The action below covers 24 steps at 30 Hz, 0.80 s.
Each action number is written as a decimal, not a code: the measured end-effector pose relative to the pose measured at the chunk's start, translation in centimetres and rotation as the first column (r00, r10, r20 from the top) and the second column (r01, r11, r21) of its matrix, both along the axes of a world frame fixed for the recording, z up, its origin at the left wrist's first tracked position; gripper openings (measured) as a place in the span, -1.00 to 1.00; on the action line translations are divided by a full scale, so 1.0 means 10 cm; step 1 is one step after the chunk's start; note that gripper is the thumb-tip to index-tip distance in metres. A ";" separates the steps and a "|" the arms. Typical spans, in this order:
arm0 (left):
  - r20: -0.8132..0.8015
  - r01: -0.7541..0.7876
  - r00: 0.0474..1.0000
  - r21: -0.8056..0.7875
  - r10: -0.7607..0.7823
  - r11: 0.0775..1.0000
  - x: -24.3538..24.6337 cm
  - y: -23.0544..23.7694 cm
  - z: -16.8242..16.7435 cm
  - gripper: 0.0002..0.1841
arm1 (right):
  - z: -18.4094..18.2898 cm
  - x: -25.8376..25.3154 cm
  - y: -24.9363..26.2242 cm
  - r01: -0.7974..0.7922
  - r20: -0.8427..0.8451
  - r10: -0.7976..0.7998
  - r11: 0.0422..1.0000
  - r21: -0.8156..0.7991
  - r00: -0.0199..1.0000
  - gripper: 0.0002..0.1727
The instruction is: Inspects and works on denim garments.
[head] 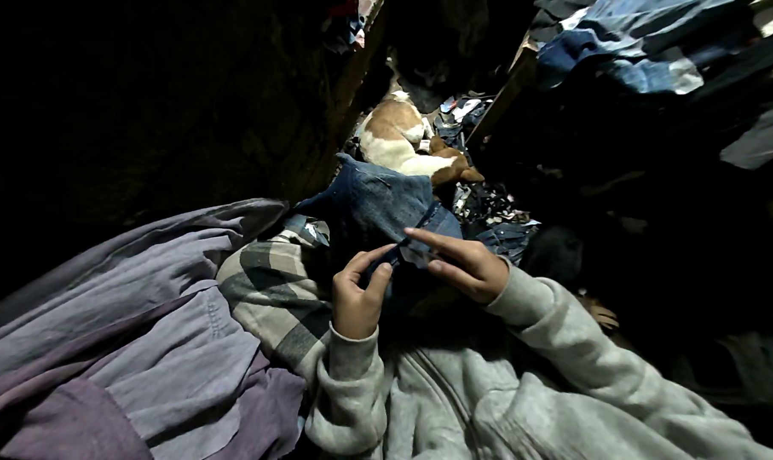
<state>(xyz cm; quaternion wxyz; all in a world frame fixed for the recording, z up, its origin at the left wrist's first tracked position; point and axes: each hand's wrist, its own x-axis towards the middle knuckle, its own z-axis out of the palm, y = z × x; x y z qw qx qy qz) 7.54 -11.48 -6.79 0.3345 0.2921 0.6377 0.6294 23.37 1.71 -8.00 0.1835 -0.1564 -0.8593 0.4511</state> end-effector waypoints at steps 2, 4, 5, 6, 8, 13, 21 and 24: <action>0.000 0.018 1.000 0.023 -0.018 1.000 0.00 -0.01 -0.01 -0.70 | 0.00 -0.02 -0.03 -0.022 0.009 0.022 1.000 0.021 1.000 -0.41; 0.010 0.032 0.999 0.042 -0.032 0.999 0.00 -0.02 0.00 -0.70 | 0.01 -0.03 -0.03 -0.037 0.034 0.035 0.998 0.045 0.999 -0.44; 0.011 0.035 0.999 0.046 -0.035 0.998 0.00 -0.02 0.00 -0.70 | 0.01 -0.04 -0.04 -0.037 0.039 0.034 0.997 0.065 0.999 -0.46; 0.010 0.037 0.999 0.050 -0.038 0.998 -0.01 -0.02 0.00 -0.70 | 0.01 -0.04 -0.05 -0.029 0.040 0.026 0.995 0.094 0.999 -0.49; 0.005 0.042 0.999 0.056 -0.042 0.998 -0.01 -0.02 -0.02 -0.71 | 0.01 -0.05 -0.06 0.008 0.038 -0.015 0.985 0.170 0.999 -0.54; 0.040 0.027 0.999 0.039 -0.029 0.999 0.00 -0.01 0.00 -0.71 | -0.04 -0.07 -0.06 0.112 -0.006 -0.114 0.960 0.256 0.993 -0.59; -0.072 0.056 0.995 -0.113 -0.065 0.992 -0.14 -0.03 -0.08 -0.74 | -0.17 0.02 0.24 0.261 0.039 -0.263 0.964 0.051 0.964 -0.47; -0.284 0.070 0.950 -0.207 -0.128 0.976 -0.21 -0.02 -0.09 -0.73 | -0.15 0.02 0.22 0.292 0.072 -0.292 0.956 0.019 0.954 -0.43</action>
